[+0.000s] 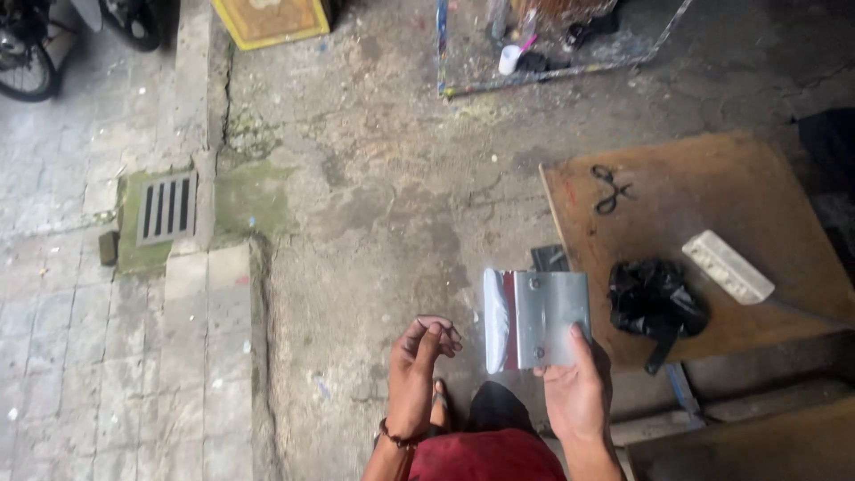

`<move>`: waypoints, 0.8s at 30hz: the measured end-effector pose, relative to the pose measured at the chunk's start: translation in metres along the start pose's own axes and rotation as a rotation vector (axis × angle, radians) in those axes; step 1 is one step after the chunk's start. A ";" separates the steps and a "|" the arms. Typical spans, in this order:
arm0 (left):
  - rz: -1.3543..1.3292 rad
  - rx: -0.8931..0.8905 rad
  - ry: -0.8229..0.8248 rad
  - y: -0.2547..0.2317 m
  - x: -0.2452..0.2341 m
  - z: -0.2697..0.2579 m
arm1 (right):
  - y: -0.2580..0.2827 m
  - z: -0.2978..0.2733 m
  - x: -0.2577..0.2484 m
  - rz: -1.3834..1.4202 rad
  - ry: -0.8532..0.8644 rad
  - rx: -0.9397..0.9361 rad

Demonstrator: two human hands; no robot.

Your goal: The person uses a squeegee to spread white ink across a screen printing frame. They then walk to a different station and continue spreading ink on a second screen frame.

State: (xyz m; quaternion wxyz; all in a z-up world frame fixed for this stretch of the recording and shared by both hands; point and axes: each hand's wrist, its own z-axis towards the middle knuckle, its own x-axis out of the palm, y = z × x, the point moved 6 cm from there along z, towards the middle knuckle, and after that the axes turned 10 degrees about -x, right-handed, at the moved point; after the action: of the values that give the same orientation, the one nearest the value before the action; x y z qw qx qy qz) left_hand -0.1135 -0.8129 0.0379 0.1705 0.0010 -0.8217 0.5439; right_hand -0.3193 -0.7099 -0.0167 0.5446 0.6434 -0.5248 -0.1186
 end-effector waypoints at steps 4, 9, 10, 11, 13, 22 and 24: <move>0.014 0.017 0.067 -0.032 0.013 0.058 | 0.003 0.039 0.039 0.005 -0.050 0.015; -0.021 -0.026 0.117 -0.056 0.037 0.131 | 0.020 0.094 0.093 -0.010 -0.099 0.039; -0.016 -0.020 0.119 -0.065 0.042 0.146 | 0.024 0.106 0.106 -0.003 -0.097 0.038; -0.026 -0.041 0.118 -0.071 0.048 0.162 | 0.028 0.120 0.118 -0.037 -0.117 0.047; -0.027 -0.058 0.121 -0.081 0.059 0.196 | 0.019 0.158 0.125 -0.063 -0.139 0.057; 0.083 0.138 0.186 -0.158 0.130 0.353 | 0.078 0.305 0.219 0.100 -0.042 -0.075; 0.073 0.229 0.187 -0.184 0.143 0.384 | 0.095 0.334 0.232 0.125 -0.054 -0.143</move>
State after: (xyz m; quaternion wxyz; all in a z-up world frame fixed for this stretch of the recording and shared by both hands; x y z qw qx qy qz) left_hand -0.3215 -1.2052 0.1080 0.2250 -0.0601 -0.7343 0.6376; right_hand -0.5150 -1.0751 0.0323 0.5814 0.5653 -0.5685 -0.1388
